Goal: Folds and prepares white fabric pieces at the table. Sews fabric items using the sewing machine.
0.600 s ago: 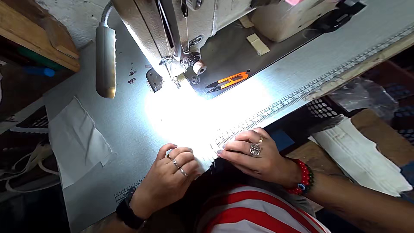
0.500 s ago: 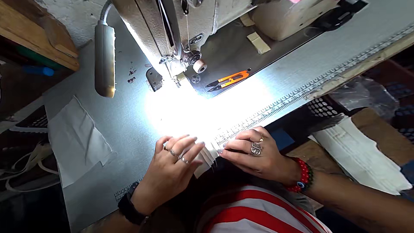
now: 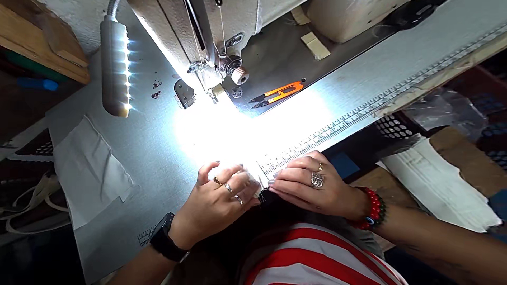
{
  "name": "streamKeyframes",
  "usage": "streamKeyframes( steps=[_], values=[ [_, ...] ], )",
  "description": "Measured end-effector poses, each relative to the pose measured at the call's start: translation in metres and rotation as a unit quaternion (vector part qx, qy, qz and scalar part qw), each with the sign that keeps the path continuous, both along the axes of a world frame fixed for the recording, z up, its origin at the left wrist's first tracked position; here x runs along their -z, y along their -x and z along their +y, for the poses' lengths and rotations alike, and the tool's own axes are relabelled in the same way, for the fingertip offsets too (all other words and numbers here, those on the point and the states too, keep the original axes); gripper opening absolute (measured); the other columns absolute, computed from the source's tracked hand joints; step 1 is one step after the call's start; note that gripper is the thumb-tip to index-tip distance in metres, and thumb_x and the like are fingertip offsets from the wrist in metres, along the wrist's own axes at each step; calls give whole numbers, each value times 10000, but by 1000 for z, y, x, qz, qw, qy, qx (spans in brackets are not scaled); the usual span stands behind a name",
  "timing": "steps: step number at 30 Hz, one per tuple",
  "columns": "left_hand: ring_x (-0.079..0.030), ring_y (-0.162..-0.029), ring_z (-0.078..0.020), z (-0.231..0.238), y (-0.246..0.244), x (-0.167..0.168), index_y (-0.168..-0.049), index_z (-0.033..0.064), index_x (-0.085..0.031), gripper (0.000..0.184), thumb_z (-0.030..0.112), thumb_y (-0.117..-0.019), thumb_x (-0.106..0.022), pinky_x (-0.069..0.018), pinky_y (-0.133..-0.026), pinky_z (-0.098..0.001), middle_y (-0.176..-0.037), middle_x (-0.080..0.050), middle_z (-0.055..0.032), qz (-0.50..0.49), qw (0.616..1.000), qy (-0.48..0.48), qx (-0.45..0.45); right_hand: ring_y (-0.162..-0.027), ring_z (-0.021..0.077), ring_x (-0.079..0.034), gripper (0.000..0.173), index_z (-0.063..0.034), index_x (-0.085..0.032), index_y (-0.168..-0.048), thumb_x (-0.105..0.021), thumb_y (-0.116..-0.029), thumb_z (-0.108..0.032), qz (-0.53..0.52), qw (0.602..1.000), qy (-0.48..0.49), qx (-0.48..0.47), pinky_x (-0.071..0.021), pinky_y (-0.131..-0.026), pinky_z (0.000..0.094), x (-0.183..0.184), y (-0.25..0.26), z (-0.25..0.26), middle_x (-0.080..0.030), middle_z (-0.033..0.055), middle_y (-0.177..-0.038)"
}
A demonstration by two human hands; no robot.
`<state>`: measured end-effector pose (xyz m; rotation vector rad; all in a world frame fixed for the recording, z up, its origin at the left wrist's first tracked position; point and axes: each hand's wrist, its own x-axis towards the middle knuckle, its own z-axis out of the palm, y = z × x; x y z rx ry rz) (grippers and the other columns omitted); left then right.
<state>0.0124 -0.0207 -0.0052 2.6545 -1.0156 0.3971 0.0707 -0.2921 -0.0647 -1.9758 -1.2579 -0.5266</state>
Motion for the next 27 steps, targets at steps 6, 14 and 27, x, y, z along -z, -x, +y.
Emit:
streamKeyframes(
  steps=[6,14,27],
  values=[
    [-611,-1133,-160,-11,1,-4,-1313,225,-674,360,415,-1038,-540,-317,-1076,-453,-1106,-702,-9,24,1000,-9,-14,-1028,198,-582,168,-167,-712,-1151,-599,-1027,-167,-8,1000,7,-5,-407,-886,344,3,0,1,-700,24,-1117],
    [-680,-1013,-140,-23,10,0,-1023,192,-785,175,262,-969,-633,-351,-1091,-465,-962,-754,26,-63,995,5,-76,-1037,178,-614,183,-168,-726,-1126,-596,-1032,-256,38,997,9,60,-422,-929,351,-6,14,4,-705,32,-1057],
    [-674,-1009,-147,-30,17,6,-991,201,-780,112,202,-950,-676,-349,-1074,-488,-969,-763,36,-69,991,66,-91,-643,-37,-584,314,-189,-751,-977,-547,-1034,-422,397,906,-43,136,-475,-581,189,-29,36,22,-662,-111,-733]
  ],
)
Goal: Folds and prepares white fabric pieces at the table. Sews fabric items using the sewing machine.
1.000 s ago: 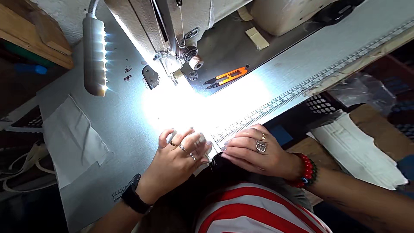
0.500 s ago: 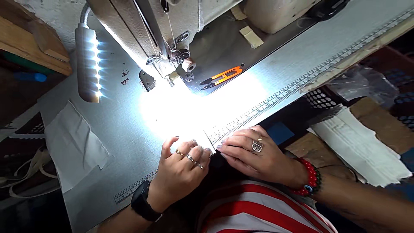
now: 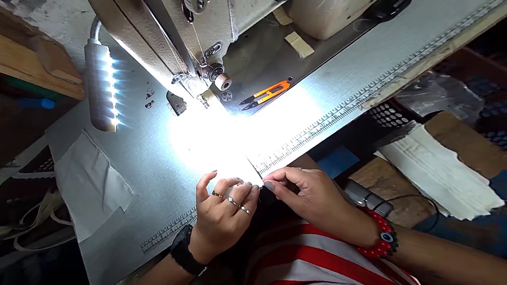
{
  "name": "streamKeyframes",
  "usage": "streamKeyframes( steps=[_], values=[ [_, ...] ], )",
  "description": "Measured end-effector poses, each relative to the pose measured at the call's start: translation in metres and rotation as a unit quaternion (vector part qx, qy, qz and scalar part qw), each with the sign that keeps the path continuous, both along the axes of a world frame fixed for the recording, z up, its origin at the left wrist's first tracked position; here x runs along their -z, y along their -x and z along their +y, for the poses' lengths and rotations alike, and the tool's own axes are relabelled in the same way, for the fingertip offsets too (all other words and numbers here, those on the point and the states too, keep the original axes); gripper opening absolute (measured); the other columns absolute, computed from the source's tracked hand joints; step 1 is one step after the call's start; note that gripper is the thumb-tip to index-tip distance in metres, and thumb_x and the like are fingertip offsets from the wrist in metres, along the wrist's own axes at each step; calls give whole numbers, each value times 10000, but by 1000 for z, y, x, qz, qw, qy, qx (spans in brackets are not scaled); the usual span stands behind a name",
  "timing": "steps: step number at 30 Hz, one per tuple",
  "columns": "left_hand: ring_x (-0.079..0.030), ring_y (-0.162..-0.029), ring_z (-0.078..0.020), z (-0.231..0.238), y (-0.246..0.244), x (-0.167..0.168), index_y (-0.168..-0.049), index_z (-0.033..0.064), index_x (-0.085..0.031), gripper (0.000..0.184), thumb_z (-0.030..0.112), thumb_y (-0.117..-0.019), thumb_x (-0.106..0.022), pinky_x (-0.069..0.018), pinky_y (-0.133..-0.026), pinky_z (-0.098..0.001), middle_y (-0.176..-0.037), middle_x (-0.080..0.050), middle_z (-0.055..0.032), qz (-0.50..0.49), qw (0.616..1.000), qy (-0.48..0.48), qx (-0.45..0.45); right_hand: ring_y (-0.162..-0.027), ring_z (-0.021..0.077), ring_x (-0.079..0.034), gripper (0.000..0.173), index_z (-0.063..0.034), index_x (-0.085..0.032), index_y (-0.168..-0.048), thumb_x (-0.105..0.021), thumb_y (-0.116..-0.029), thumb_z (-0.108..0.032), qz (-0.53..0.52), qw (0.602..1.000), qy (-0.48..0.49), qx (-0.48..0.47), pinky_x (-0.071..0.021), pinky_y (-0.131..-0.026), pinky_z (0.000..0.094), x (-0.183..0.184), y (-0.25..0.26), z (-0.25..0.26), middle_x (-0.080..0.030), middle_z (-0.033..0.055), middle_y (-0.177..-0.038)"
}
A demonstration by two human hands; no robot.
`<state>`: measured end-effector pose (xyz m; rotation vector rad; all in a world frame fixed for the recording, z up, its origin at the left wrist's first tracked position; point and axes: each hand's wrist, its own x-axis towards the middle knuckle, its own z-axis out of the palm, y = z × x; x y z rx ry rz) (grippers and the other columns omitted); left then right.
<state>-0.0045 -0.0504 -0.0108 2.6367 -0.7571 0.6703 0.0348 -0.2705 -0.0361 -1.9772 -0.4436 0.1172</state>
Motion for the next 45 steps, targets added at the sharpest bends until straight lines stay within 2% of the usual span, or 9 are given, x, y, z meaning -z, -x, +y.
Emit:
streamKeyframes(
  steps=[8,11,15,20,25,32,37,41,45],
  values=[
    [-628,-1140,-159,-1,-6,-9,-1051,231,-777,237,379,-989,-603,-296,-1098,-494,-1130,-742,8,62,998,18,-22,-481,90,-496,227,-190,-670,-819,-557,-934,-350,-109,978,179,9,-367,-454,307,-16,-10,11,-492,-71,-542],
    [-572,-1273,-220,6,-22,-16,-1236,250,-756,378,439,-1016,-515,-260,-1110,-571,-1325,-685,-20,109,992,-41,-52,-469,108,-490,199,-204,-703,-907,-552,-944,-327,-137,974,182,-17,-366,-439,318,-19,-15,8,-495,-60,-552],
    [-548,-1323,-242,14,-34,-8,-1256,325,-745,347,457,-1026,-522,-253,-1109,-619,-1351,-672,-5,122,989,-59,-56,-498,170,-548,282,-268,-806,-1059,-537,-1016,-342,-237,951,185,-73,-385,-438,346,-17,-24,-1,-585,0,-622],
    [-573,-1295,-293,13,-28,-7,-1279,398,-717,339,489,-1025,-512,-275,-1083,-671,-1334,-679,-35,136,987,-62,-64,-833,218,-612,321,-276,-772,-1126,-476,-1066,-387,-299,923,186,-155,-462,-655,371,-16,-38,-12,-651,25,-892],
    [-586,-1306,-298,23,-36,-7,-1311,432,-685,361,533,-1023,-491,-271,-1079,-729,-1366,-668,-22,155,984,-65,-59,-879,218,-611,337,-290,-769,-1148,-459,-1069,-396,-308,914,194,-177,-454,-735,398,-20,-51,-10,-685,18,-945],
    [-501,-1380,-310,55,-80,-11,-1237,403,-740,316,498,-1014,-536,-206,-1112,-738,-1383,-640,-64,168,983,-61,-35,-955,259,-638,362,-222,-779,-1009,-455,-1059,-375,-322,902,221,-183,-467,-800,455,-24,-87,16,-691,41,-908],
    [-630,-1197,-212,51,-75,-8,-1026,255,-815,166,295,-981,-660,-246,-1138,-661,-1131,-739,-19,102,994,18,-17,-973,184,-635,324,-236,-800,-961,-498,-1015,-341,-297,918,181,-192,-457,-842,431,-24,-105,20,-702,-4,-914],
    [-609,-1246,-215,51,-70,-8,-1044,267,-817,191,294,-997,-634,-210,-1150,-668,-1148,-747,-3,104,995,11,-10,-1076,151,-611,305,-247,-809,-1011,-514,-1012,-327,-254,933,150,-205,-448,-935,419,-24,-109,16,-702,-28,-981],
    [-615,-1236,-224,51,-70,-8,-1034,261,-819,178,295,-987,-651,-217,-1144,-673,-1143,-748,-11,98,995,8,-10,-986,136,-617,292,-229,-809,-991,-525,-1006,-298,-280,929,144,-196,-445,-910,408,-24,-109,14,-682,-35,-901]
  ],
)
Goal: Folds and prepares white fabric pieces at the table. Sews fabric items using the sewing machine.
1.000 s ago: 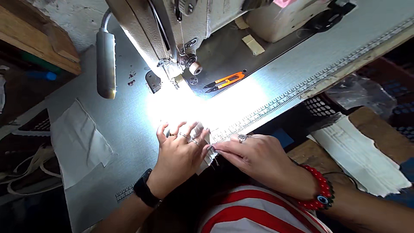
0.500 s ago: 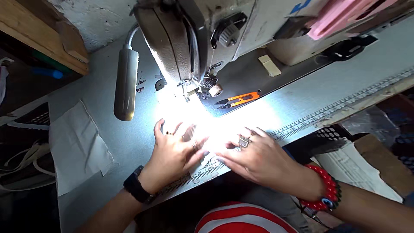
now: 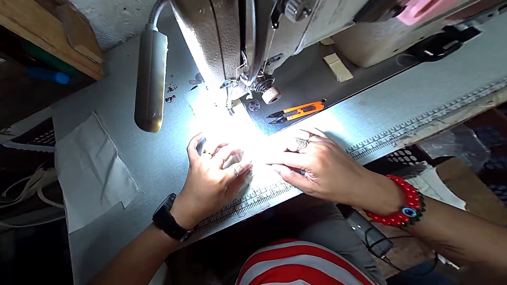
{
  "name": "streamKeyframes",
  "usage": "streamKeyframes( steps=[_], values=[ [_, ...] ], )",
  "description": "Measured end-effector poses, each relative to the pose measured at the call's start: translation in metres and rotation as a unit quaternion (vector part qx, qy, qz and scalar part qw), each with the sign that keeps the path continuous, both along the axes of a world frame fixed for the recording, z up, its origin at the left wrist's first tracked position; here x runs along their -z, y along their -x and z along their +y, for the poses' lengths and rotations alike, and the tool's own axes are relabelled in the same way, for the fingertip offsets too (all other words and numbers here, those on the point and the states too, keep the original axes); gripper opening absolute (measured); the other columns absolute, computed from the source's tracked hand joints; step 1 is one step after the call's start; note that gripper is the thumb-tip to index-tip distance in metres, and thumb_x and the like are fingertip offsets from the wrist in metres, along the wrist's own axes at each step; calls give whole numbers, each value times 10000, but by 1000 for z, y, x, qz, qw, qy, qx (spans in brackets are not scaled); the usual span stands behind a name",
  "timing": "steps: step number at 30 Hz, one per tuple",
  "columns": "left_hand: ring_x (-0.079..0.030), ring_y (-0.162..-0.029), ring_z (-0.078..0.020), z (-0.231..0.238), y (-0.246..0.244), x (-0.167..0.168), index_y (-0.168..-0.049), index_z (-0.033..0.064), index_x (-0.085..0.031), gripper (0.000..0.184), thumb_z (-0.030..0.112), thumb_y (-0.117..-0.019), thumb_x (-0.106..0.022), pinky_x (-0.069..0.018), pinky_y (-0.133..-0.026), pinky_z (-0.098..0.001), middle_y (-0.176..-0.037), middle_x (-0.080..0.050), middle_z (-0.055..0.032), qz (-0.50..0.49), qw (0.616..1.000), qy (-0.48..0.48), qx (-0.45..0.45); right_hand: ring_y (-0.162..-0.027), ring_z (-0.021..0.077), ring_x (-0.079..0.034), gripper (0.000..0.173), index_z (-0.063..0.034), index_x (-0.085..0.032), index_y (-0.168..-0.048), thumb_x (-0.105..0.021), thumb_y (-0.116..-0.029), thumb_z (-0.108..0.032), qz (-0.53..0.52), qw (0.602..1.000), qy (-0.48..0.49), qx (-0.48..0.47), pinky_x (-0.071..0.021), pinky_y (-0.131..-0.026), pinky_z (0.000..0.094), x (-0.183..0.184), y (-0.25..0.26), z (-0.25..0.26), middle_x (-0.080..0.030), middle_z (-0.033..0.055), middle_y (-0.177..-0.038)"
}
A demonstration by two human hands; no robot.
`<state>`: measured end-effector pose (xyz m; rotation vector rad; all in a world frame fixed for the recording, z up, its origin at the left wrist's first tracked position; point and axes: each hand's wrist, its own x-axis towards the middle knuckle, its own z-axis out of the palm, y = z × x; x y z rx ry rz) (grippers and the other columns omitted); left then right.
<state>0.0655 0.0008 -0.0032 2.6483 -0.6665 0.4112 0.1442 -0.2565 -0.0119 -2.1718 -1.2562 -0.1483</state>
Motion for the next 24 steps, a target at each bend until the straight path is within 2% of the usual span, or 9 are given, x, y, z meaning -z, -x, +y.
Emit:
streamKeyframes(
  steps=[3,6,9,11,13,16,20,24],
  values=[
    [-614,-1226,-223,-2,1,0,-1038,258,-818,179,349,-957,-687,-212,-1142,-671,-1126,-747,-8,-14,1000,4,0,-945,143,-634,261,-207,-806,-964,-558,-990,-282,-16,1000,-6,9,-443,-914,422,0,1,0,-699,-30,-857],
    [-621,-1201,-196,-7,1,-2,-1079,271,-807,211,381,-956,-676,-257,-1105,-616,-1120,-758,22,-45,999,-22,5,-987,142,-654,248,-214,-802,-973,-572,-981,-307,-15,999,-4,33,-446,-931,427,0,6,2,-729,-37,-886],
    [-644,-1033,-171,-18,3,-2,-959,234,-814,155,275,-948,-664,-317,-1053,-526,-983,-753,38,-66,997,-44,-4,-994,180,-665,248,-191,-776,-927,-586,-973,-344,-21,997,5,71,-450,-904,446,0,15,5,-726,-8,-888],
    [-640,-920,-166,-25,5,-3,-924,195,-806,163,229,-952,-648,-357,-1006,-481,-898,-729,22,-69,996,-55,-15,-988,203,-662,276,-179,-759,-903,-578,-975,-375,-20,994,13,102,-451,-878,451,1,22,8,-722,4,-883],
    [-651,-871,-159,-28,5,-4,-894,172,-797,171,215,-954,-642,-389,-972,-453,-867,-729,11,-75,995,-53,-30,-1017,224,-658,303,-166,-741,-885,-579,-970,-408,-17,991,19,134,-460,-871,456,2,29,13,-722,12,-894],
    [-664,-869,-153,-28,6,-3,-898,164,-789,141,214,-942,-665,-408,-948,-448,-880,-738,4,-86,995,-27,-40,-1005,243,-678,311,-156,-722,-827,-590,-953,-408,-16,985,1,169,-470,-853,464,5,37,20,-722,23,-845],
    [-668,-876,-139,-26,7,-1,-911,158,-795,114,204,-927,-692,-400,-956,-438,-901,-754,-3,-103,994,9,-42,-972,177,-693,242,-176,-740,-867,-567,-934,-331,21,982,-7,188,-483,-871,443,4,44,27,-738,-20,-861],
    [-662,-884,-130,-26,7,0,-921,156,-799,115,197,-933,-692,-392,-935,-431,-914,-758,-2,-105,994,21,-36,-935,181,-690,254,-165,-733,-878,-536,-942,-312,40,981,-4,191,-491,-892,450,3,43,26,-721,-15,-833]
  ],
)
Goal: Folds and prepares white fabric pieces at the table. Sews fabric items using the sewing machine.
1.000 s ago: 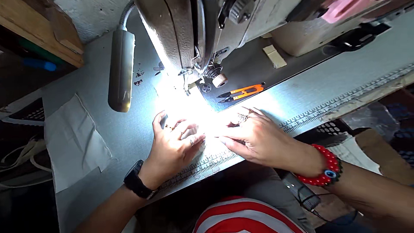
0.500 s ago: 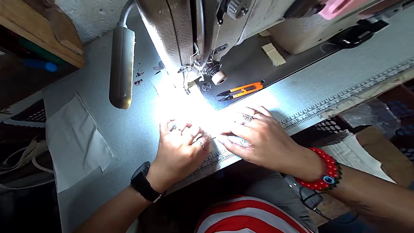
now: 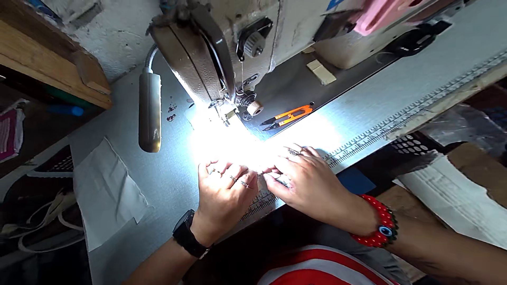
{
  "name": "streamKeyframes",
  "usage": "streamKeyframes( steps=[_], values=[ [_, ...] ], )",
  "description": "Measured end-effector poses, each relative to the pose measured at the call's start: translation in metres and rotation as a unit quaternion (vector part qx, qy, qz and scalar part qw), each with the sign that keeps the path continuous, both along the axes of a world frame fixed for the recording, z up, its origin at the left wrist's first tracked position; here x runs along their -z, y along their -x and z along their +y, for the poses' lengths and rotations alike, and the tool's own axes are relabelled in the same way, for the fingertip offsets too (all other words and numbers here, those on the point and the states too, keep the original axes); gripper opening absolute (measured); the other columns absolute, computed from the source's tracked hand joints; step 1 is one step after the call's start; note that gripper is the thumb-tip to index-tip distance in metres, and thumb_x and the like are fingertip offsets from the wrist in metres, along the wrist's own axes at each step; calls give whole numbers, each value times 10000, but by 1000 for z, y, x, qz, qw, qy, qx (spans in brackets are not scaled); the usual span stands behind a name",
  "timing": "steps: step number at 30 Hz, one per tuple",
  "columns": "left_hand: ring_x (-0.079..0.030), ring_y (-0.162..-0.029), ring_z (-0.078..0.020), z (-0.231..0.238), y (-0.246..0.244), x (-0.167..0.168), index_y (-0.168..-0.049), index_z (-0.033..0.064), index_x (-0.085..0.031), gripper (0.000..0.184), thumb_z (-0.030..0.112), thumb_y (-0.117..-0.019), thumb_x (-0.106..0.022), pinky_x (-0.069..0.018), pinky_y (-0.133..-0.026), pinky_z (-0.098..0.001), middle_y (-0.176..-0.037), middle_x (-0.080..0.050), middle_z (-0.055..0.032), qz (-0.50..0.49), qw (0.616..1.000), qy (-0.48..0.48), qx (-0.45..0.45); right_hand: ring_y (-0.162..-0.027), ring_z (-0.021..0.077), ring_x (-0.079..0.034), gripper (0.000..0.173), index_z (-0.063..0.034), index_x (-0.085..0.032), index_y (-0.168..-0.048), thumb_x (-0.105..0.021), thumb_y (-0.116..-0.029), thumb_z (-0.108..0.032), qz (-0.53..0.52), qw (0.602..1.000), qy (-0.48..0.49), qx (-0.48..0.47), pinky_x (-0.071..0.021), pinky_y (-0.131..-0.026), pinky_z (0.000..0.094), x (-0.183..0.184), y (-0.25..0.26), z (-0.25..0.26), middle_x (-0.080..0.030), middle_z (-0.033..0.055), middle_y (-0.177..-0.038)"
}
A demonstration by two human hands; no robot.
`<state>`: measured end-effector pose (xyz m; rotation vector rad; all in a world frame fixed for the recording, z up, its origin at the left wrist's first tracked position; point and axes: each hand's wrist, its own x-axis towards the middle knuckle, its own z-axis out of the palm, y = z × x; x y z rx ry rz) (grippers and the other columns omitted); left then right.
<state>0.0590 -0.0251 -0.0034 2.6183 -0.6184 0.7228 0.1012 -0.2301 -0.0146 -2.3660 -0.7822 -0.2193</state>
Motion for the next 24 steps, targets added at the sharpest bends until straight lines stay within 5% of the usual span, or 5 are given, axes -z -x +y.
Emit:
streamKeyframes(
  steps=[6,11,15,20,24],
  values=[
    [-664,-913,-130,-1,1,2,-931,164,-801,124,194,-945,-681,-386,-951,-440,-939,-761,3,7,1000,-3,0,-924,169,-670,267,-167,-718,-876,-472,-953,-239,22,1000,-4,-8,-469,-848,435,-3,-2,-1,-705,-10,-839],
    [-651,-926,-137,-1,1,2,-932,165,-808,121,185,-943,-689,-366,-949,-440,-951,-764,7,6,1000,2,4,-848,157,-653,370,-148,-680,-823,-441,-1027,-343,43,999,-4,-9,-470,-846,447,-7,-6,0,-653,-9,-763],
    [-651,-955,-139,-1,1,4,-933,174,-813,117,193,-940,-698,-361,-954,-442,-967,-768,16,-1,1000,4,4,-777,145,-634,348,-154,-679,-793,-495,-1001,-364,36,999,10,3,-459,-802,428,-3,-8,3,-623,-17,-711],
    [-614,-1162,-202,0,4,0,-1124,236,-803,275,370,-926,-667,-295,-1044,-522,-1158,-751,-14,37,998,-37,-29,-757,158,-615,318,-149,-707,-818,-488,-992,-301,37,999,18,-4,-428,-794,433,-5,-6,6,-612,-11,-692],
    [-607,-1202,-204,3,3,-1,-1132,285,-801,276,397,-938,-640,-277,-1062,-566,-1197,-742,2,68,996,-56,-25,-768,159,-617,316,-145,-645,-738,-497,-975,-293,36,999,25,-15,-427,-823,435,-6,-8,7,-588,-8,-676]
  ],
)
